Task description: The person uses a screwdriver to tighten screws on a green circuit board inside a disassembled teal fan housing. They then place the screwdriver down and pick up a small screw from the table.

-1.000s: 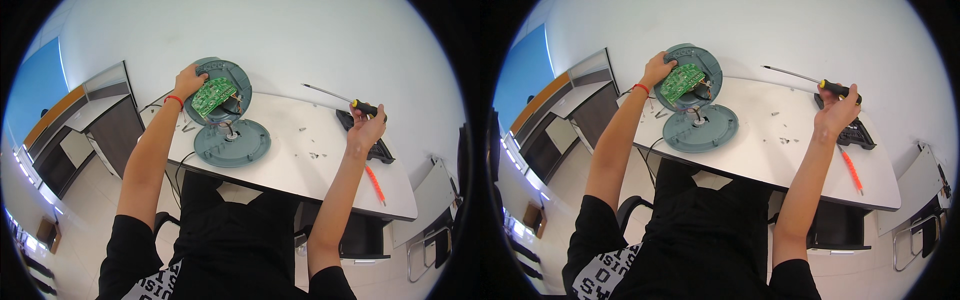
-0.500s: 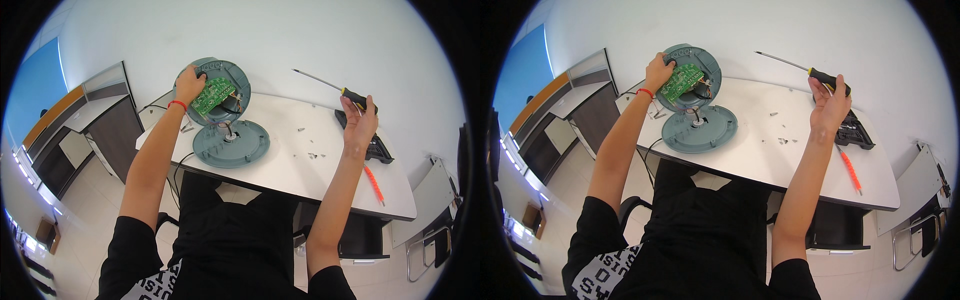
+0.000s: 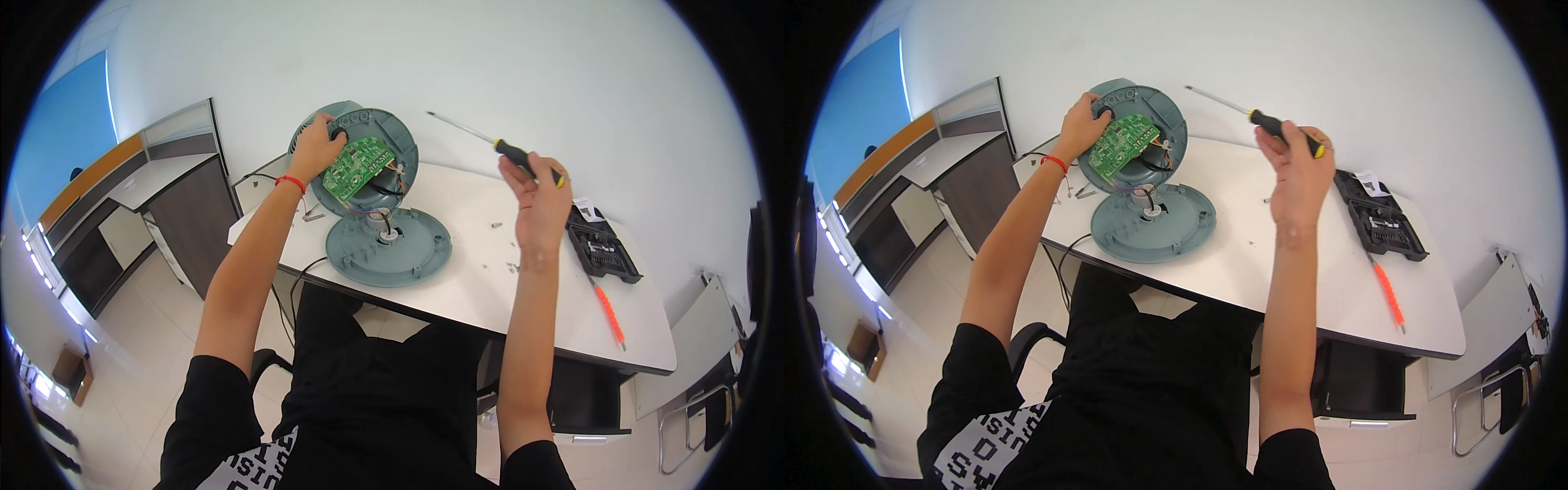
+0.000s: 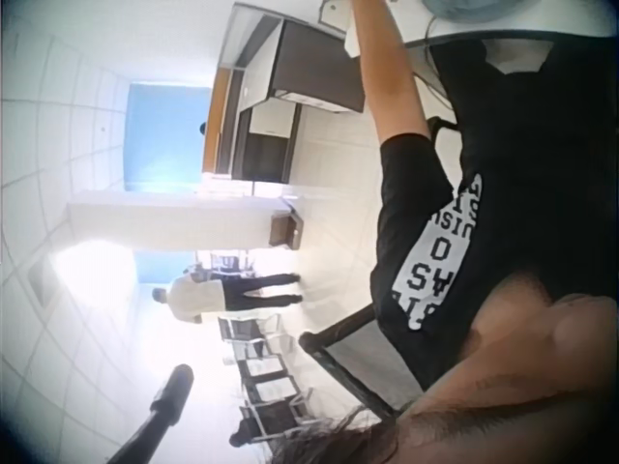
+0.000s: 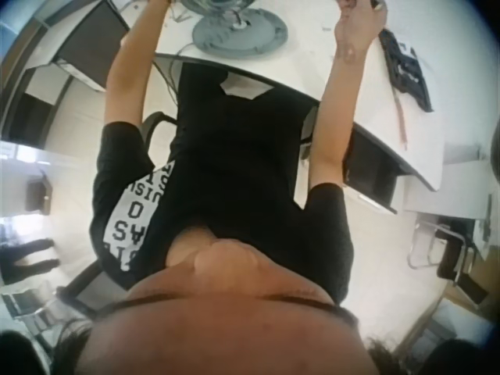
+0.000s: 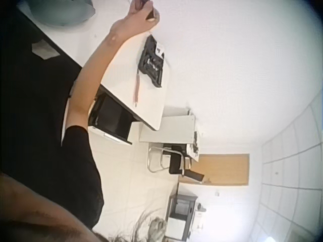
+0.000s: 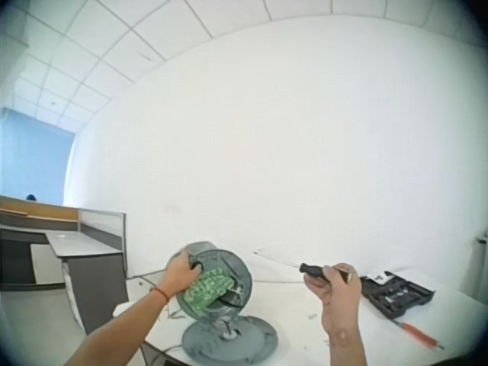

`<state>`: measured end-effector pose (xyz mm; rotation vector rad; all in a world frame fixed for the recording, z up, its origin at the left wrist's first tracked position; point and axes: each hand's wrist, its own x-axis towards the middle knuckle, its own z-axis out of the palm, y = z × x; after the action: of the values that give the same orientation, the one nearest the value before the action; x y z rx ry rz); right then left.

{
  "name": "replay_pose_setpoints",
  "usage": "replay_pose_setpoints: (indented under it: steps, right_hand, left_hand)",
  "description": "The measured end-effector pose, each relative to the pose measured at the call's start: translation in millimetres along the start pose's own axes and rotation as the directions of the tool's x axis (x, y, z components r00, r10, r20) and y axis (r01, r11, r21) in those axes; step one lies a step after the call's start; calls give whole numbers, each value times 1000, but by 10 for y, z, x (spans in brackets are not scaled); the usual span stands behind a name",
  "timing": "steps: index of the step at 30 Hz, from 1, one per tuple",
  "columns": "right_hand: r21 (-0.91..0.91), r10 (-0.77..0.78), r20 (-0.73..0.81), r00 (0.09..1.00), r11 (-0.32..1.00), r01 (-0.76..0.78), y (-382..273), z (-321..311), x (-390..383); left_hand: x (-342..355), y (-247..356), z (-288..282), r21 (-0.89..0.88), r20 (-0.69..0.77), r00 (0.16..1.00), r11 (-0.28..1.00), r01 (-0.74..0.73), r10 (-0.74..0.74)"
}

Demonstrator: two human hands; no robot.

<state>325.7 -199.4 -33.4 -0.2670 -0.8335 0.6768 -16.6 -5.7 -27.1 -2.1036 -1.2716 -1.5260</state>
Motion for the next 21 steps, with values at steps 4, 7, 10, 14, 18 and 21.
replay_pose_setpoints:
  steps: [4, 7, 10, 14, 18, 21]
  right_hand:
    - [-44, 36, 45, 998, 998, -34, 191, 264, -222]
    - [-73, 53, 70, 996, 996, -47, 238, 372, -259]
    - [-71, 17, 101, 995, 997, -9, 316, 456, -171]
    - [-69, -17, 152, 988, 997, 28, 407, 560, 72]
    - [-31, -26, 193, 981, 999, 33, 549, 661, 262]
    - [20, -88, 192, 977, 996, 86, 687, 692, 289]
  left_hand:
    - [-76, 130, -19, -142, -40, 997, 987, -75, 70]
    - [-89, 91, -35, -136, -9, 984, 974, -180, 180]
    - [-78, -18, -45, -27, 76, 969, 972, -233, 235]
    - [-40, -19, -154, -14, 221, 945, 969, -246, 243]
    - [55, -48, -276, 10, 349, 894, 953, -302, 280]
    - [95, -33, -283, 29, 435, 863, 954, -298, 256]
